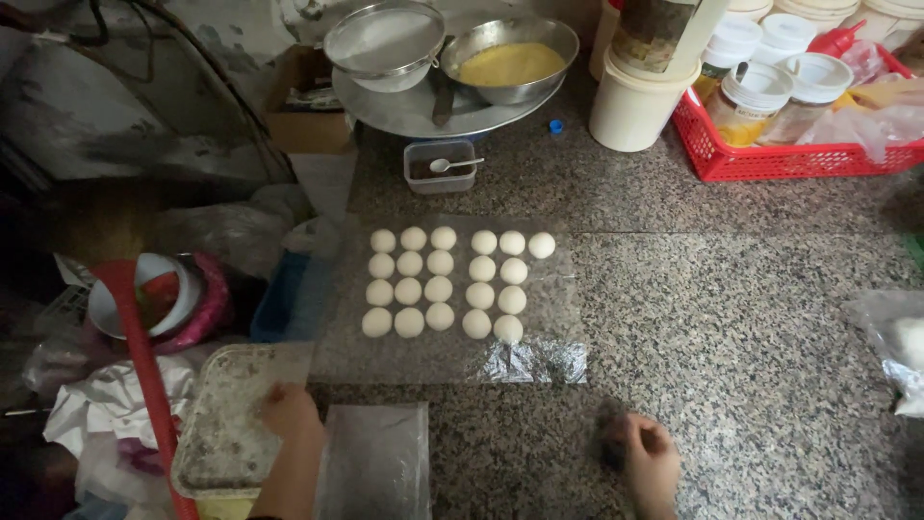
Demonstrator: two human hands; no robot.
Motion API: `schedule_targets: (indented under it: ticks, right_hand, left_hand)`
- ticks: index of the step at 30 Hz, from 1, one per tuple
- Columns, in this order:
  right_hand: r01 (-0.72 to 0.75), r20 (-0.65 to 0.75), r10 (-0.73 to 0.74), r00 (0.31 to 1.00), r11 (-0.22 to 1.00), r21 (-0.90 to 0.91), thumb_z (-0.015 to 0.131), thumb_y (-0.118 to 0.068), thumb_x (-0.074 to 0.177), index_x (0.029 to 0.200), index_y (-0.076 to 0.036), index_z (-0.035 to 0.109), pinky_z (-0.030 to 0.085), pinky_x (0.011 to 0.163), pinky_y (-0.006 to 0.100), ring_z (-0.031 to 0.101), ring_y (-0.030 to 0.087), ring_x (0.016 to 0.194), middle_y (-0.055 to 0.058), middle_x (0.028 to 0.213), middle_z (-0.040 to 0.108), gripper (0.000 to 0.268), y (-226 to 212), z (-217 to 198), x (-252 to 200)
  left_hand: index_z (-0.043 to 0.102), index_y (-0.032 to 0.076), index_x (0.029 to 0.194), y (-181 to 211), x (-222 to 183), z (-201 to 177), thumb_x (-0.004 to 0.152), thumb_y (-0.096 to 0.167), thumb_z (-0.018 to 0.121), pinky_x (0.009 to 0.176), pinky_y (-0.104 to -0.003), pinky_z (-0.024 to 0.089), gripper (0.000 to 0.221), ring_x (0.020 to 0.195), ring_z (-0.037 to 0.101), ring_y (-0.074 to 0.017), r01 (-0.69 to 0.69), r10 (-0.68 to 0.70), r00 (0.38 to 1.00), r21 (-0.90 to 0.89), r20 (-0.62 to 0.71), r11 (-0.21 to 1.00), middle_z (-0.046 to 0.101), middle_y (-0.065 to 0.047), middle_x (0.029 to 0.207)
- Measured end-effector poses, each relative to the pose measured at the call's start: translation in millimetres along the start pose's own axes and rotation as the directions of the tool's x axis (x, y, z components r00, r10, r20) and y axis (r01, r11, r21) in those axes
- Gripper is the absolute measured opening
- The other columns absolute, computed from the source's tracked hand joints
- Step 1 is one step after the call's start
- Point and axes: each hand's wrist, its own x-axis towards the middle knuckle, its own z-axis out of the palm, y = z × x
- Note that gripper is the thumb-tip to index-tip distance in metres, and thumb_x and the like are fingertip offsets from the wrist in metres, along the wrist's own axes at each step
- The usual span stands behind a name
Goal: Shape small portions of dough into balls and arrange them in rows on a plastic sheet
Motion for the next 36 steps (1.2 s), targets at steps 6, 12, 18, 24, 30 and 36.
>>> schedule_targets:
  ticks: [6, 12, 18, 24, 30, 36]
  right_hand:
    - [0.763, 0.216, -0.806, 0.551, 0.382, -0.522, 0.067, -0.008, 0.093, 0.11, -0.005, 0.074, 0.048, 0.116, 0.042, 0.069, 0.033, 0.122, 0.017, 0.132, 0.072, 0.018, 56.0, -85.9, 53.3]
    - [0.671, 0.275, -0.809, 0.519, 0.187, -0.718, 0.061, -0.019, 0.099, 0.134, -0.008, 0.069, 0.039, 0.129, 0.051, 0.057, 0.041, 0.142, 0.018, 0.151, 0.065, 0.037, 68.2, -88.8, 46.7]
    - [0.625, 0.275, -0.734, 0.621, 0.252, -0.739, 0.06, -0.021, 0.097, 0.135, -0.009, 0.069, 0.034, 0.13, 0.05, 0.053, 0.039, 0.146, 0.014, 0.151, 0.063, 0.041, 45.1, -82.4, 26.6]
    - [0.624, 0.286, -0.732, 0.619, 0.236, -0.745, 0.06, -0.02, 0.097, 0.132, -0.009, 0.068, 0.036, 0.126, 0.053, 0.053, 0.043, 0.144, 0.016, 0.15, 0.063, 0.038, 44.5, -82.7, 26.6]
    - [0.637, 0.295, -0.743, 0.6, 0.222, -0.738, 0.06, -0.021, 0.098, 0.132, -0.008, 0.067, 0.037, 0.124, 0.052, 0.053, 0.039, 0.143, 0.017, 0.147, 0.063, 0.037, 38.0, -81.0, 21.6]
    - [0.606, 0.291, -0.715, 0.636, 0.229, -0.762, 0.059, -0.022, 0.095, 0.141, -0.01, 0.061, 0.031, 0.127, 0.054, 0.05, 0.038, 0.146, 0.016, 0.149, 0.061, 0.047, 37.0, -79.4, 21.9]
  left_hand:
    - [0.013, 0.02, 0.07, -31.4, -179.6, -22.2, 0.079, -0.009, 0.052, 0.059, -0.038, 0.01, 0.049, 0.062, 0.004, -0.0107, -0.772, -0.891, 0.267, -0.473, 0.366, -0.425, 0.007, 0.003, 0.062]
    - [0.065, 0.012, 0.137, -4.3, -202.1, -61.3, 0.104, 0.028, 0.057, 0.121, -0.051, 0.039, 0.038, 0.143, 0.048, -0.0315, -0.67, -0.718, 0.6, -0.711, -0.352, -0.211, 0.056, -0.01, 0.149]
    - [0.068, 0.02, 0.135, 59.6, -176.4, -97.6, 0.106, 0.04, 0.052, 0.119, -0.054, 0.036, 0.039, 0.137, 0.053, -0.0263, -0.722, -0.76, 0.488, -0.687, -0.43, -0.076, 0.051, -0.003, 0.155]
    - [0.047, 0.021, 0.157, 106.2, -158.8, -106.1, 0.105, 0.042, 0.052, 0.127, -0.057, 0.024, 0.056, 0.157, 0.025, -0.0355, -0.683, -0.738, 0.476, -0.73, -0.479, 0.033, 0.026, -0.008, 0.172]
    - [0.044, 0.028, 0.161, 119.3, -150.1, -107.1, 0.104, 0.045, 0.048, 0.123, -0.056, 0.03, 0.059, 0.159, 0.027, -0.0323, -0.678, -0.746, 0.516, -0.733, -0.421, -0.055, 0.033, -0.001, 0.172]
    - [0.057, 0.029, 0.154, 128.3, -126.5, -102.9, 0.1, 0.044, 0.056, 0.12, -0.052, 0.041, 0.057, 0.152, 0.044, -0.0328, -0.672, -0.875, 0.306, -0.736, -0.374, 0.08, 0.049, -0.003, 0.164]
